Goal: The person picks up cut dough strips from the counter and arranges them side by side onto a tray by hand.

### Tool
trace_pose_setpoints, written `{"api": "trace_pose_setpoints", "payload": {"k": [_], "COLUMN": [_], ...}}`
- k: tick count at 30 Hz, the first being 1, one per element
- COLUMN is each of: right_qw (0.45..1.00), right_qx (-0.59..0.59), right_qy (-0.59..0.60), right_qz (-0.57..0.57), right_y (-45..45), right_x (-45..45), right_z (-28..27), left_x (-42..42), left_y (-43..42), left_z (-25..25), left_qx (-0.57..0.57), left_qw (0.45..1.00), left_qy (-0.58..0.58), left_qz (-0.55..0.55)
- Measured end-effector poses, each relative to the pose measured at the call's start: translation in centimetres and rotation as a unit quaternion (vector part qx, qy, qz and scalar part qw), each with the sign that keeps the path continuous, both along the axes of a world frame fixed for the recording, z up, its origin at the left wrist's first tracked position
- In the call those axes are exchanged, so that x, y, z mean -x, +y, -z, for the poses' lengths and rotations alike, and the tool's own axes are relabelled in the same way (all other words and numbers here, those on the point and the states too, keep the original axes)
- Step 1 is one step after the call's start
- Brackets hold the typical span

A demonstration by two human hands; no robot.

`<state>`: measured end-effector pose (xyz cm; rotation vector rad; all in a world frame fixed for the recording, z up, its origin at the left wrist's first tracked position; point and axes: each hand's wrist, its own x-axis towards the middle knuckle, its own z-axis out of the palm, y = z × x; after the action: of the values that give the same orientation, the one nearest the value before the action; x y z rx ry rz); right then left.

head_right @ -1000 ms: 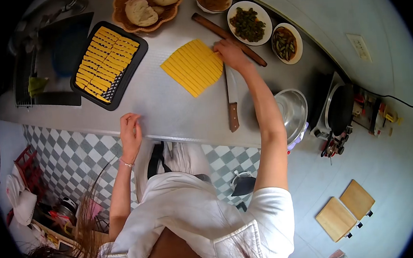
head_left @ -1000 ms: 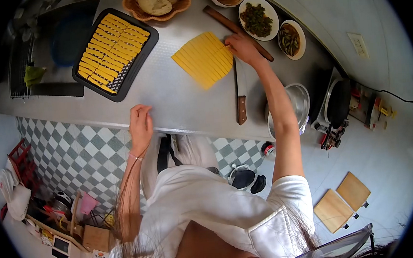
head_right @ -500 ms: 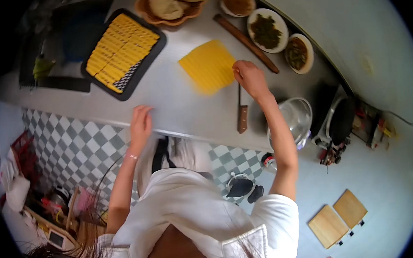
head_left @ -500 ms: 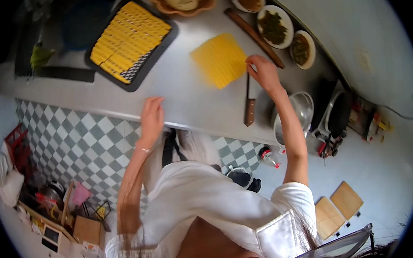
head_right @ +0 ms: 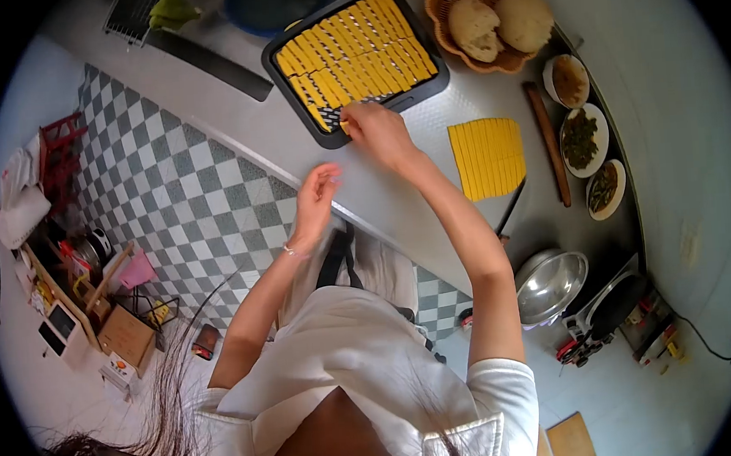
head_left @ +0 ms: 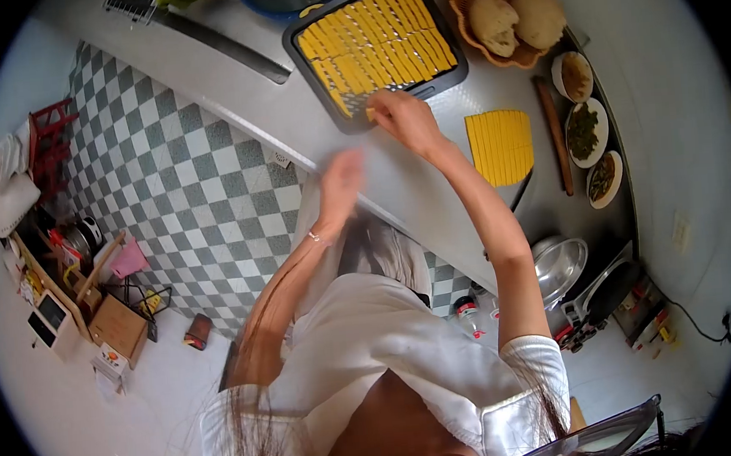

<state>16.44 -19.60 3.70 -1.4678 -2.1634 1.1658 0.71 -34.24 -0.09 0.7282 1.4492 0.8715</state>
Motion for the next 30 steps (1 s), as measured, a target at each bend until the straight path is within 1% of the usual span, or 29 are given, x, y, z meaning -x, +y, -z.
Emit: {"api": "trace_pose_setpoints", "payload": {"k": [1,2,5,8,11,14,17,23,30], "right_qw": [1.0,0.999,0.996,0.993,0.993,0.994,0.992,0.985,0.983], "right_qx": [-0.025,-0.023,-0.02,-0.018,-0.004,-0.025,-0.039,-0.072,-0.124], "right_qy": [0.0,-0.017,-0.064,-0.074,-0.076,-0.069,-0.098,-0.142,-0.117], "right_qz": [-0.001,-0.019,-0.058,-0.085,-0.088,-0.083,-0.07,-0.06,-0.074], "right_y": [0.6,1.2,2.5,3.0,3.0,2.7,2.5,2.2,1.8], "right_x": [0.6,0.9,2.0,2.7,3.5,3.7,4.2,5.1,4.9], "right_z": [1.1,1.9,1.7,1.9,1.3,2.3,2.8,2.3,3.3], "left_x": [0.8,1.7,3.6,4.9,5.3,5.4,5.4,5.7,5.9], "left_y": [-0.3,-0.6,-1.2,-1.3,-1.8,-2.4,-2.8,-2.5,-2.6], "left_z": [0.1,0.2,0.2,-0.4,0.0,1.1,2.0,1.5,1.3], "left_qx": [0.007,0.015,0.016,0.064,0.064,0.011,-0.005,-0.002,0.011], "left_qw": [1.0,1.0,0.999,0.994,0.995,0.995,0.996,0.996,0.997], "left_qy": [0.01,0.02,0.038,0.092,0.071,0.074,0.059,0.077,0.064], "left_qz": [-0.009,-0.017,-0.022,0.0,-0.035,-0.059,-0.064,-0.045,-0.049]}}
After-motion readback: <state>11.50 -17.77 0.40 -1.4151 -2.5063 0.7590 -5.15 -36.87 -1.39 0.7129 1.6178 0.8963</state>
